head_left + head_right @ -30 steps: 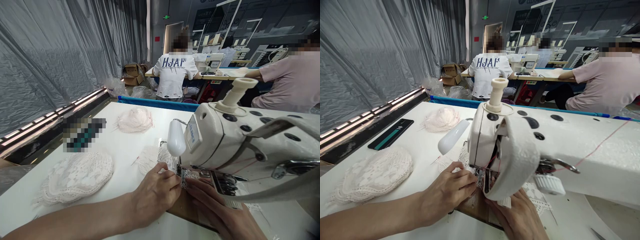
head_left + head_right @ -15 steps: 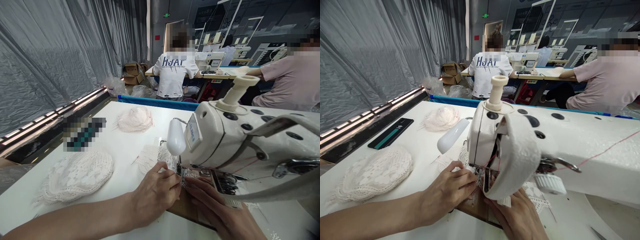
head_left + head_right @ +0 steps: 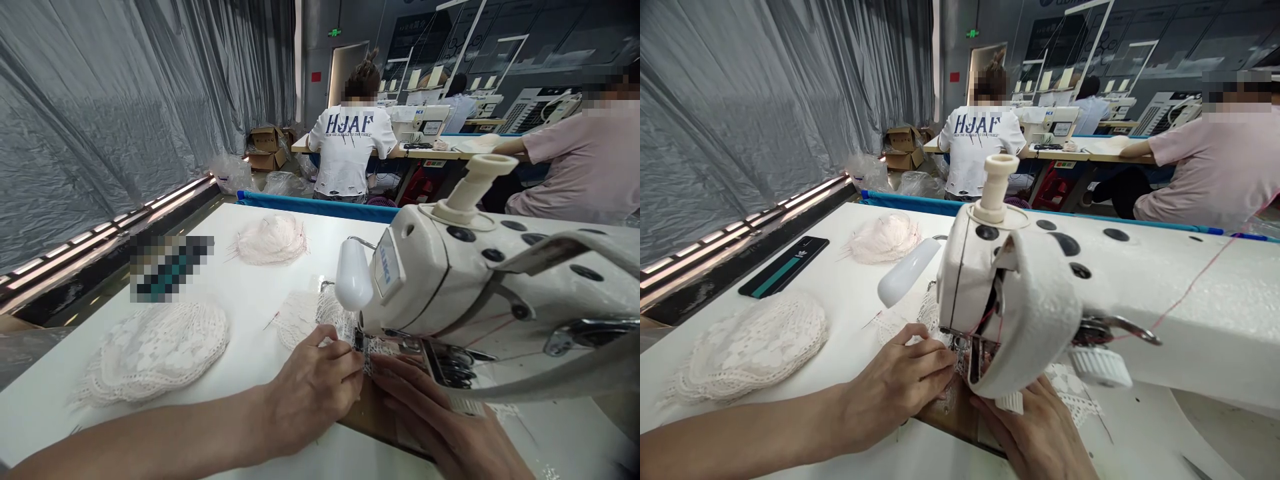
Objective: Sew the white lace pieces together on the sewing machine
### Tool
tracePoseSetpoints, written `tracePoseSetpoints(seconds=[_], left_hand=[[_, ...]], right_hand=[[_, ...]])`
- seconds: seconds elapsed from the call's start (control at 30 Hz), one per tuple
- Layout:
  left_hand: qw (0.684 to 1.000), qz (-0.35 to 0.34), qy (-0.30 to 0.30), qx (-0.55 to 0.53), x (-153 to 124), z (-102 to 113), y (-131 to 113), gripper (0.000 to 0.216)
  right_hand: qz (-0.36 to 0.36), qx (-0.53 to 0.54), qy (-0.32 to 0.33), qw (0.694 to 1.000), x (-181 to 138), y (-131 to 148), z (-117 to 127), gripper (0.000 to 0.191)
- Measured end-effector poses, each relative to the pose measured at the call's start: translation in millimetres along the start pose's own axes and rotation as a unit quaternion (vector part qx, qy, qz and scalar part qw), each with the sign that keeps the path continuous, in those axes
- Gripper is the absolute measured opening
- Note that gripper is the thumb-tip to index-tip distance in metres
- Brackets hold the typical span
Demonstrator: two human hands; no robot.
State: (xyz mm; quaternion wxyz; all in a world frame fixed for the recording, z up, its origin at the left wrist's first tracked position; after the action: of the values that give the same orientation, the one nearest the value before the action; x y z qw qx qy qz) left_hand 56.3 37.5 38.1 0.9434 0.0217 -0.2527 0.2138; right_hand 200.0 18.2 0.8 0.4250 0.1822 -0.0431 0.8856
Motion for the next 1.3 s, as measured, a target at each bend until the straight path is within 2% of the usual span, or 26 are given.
tracePoseSetpoints(seconds=[0.37,0.6,0.77,1.13,1.3], left_hand=[[1.0,0.015,0.013,0.012,1,-1,-1,0.013],[1.0,0.014,-0.009,0.002,2,2,-2,0.017],[1.0,0.018,-0.004,-0.004,1,0,-2,0.019],[0.999,0.022,-0.009,-0.029,-1,-1,1,0.011],[0.999,0.027,0.001,-0.044,-2,-4,3,0.012]], right_hand=[[0.009,0.008,-0.049,0.999,9,6,12,0.03],[-0.001,0.006,-0.039,0.999,7,6,9,0.033],[-0.007,0.0,-0.042,0.999,8,6,7,0.032],[-0.025,-0.048,-0.047,0.997,7,11,6,0.034],[-0.026,-0.058,-0.007,0.998,2,7,-1,0.031]])
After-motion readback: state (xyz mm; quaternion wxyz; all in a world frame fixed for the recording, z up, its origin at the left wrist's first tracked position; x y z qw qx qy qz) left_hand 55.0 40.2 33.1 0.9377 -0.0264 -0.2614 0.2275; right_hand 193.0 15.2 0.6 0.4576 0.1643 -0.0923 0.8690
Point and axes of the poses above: each hand's wrist, its own x-axis towards the middle knuckle, its own z-axis out of the back of the hand, y = z × x, the point moved 6 cm from there along x, towards the middle knuckle, and after that the axes turned 6 degrees about -x, right-handed, at the moved point
